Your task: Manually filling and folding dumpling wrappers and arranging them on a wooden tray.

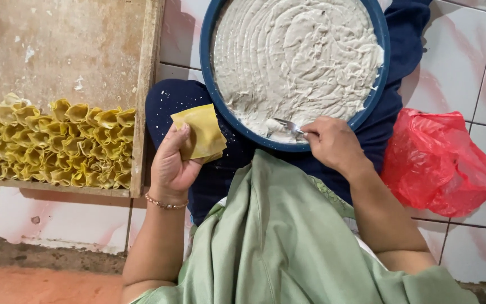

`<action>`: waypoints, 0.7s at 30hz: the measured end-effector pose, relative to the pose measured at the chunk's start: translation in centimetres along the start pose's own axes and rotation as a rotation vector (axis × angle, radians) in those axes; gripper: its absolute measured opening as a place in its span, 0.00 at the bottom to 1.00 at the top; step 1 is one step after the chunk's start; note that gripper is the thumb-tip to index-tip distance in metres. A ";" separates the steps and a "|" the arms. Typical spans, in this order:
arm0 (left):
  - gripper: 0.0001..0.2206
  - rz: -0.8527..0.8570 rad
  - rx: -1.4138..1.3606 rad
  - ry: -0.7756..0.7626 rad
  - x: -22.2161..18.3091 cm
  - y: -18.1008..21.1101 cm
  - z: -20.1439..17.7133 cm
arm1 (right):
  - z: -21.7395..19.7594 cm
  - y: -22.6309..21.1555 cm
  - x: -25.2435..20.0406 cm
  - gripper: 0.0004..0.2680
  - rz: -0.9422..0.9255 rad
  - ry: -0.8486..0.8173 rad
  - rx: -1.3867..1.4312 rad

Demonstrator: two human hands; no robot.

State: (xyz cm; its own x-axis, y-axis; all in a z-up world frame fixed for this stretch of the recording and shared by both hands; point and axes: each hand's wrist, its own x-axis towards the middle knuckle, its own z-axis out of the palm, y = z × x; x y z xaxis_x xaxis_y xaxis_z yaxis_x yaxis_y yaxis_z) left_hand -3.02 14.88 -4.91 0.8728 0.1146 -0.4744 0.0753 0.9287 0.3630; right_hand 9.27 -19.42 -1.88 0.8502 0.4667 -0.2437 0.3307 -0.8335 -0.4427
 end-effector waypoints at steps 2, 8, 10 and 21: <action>0.17 -0.005 0.009 0.006 -0.3 0.1 0.6 | 1.2 0.0 -0.1 0.06 0.014 0.013 -0.044; 0.15 -0.009 -0.008 0.058 -0.6 -0.1 0.5 | 1.2 -0.9 0.0 0.06 0.025 -0.094 0.054; 0.15 -0.009 -0.023 0.069 -0.9 -0.2 2.0 | 0.3 -1.5 0.1 0.06 0.040 -0.128 0.127; 0.17 0.031 0.042 0.078 -1.1 -1.6 8.3 | -3.0 -3.4 -0.9 0.07 0.144 0.048 0.597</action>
State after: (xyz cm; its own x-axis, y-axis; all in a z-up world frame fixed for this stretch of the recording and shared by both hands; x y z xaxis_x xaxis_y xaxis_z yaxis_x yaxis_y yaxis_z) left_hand -0.09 10.40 1.66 0.8348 0.1723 -0.5230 0.0702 0.9088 0.4114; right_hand 8.61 -17.89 2.42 0.8913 0.3364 -0.3040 -0.0634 -0.5714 -0.8182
